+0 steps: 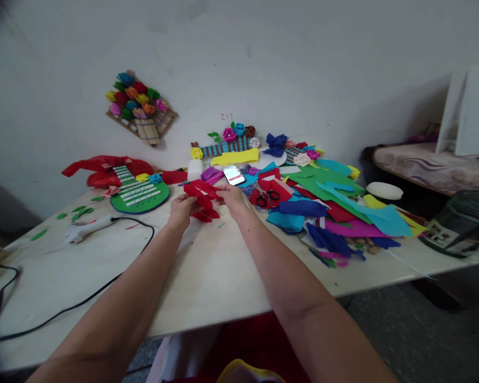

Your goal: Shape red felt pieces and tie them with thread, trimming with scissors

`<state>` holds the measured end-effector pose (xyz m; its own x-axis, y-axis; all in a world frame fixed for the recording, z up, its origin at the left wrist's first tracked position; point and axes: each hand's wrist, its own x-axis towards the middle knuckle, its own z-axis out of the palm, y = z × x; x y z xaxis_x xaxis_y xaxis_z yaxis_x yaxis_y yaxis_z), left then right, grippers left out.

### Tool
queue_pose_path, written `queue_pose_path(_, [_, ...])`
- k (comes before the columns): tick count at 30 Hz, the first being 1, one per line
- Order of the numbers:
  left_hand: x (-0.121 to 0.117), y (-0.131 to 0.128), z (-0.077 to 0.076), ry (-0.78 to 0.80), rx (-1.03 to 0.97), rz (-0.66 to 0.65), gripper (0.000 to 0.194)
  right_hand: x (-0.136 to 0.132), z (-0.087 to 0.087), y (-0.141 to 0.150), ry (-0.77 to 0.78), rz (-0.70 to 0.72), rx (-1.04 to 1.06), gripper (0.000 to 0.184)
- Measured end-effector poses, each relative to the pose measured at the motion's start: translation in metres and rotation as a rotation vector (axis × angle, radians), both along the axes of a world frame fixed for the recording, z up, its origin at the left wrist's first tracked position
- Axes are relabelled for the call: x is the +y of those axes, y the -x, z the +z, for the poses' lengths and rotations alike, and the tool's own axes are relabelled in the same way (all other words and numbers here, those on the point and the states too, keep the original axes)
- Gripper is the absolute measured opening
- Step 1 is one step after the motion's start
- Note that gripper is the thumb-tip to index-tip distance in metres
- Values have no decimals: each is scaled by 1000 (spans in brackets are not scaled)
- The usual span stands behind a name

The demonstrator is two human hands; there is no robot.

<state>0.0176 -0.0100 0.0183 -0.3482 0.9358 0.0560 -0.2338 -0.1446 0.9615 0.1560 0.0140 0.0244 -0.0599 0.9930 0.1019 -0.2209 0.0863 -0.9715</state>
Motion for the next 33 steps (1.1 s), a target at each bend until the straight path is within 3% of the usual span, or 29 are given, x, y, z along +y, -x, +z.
queue_pose_path(8, [1,-1,-3,-21,-7,-35,18,-5,3,7,42,-105,-108,12])
queue_pose_path(15, [2,-1,-5,-33,-22,-56,19,-5,1,10,35,-36,65,19])
queue_pose_path(25, [-1,-2,-3,-113,-20,-123,24,-7,-2,17,181,-48,-59,20])
queue_pose_path(33, [-2,-3,-1,-115,-14,-173,25,-2,-8,18,163,-43,-6,13])
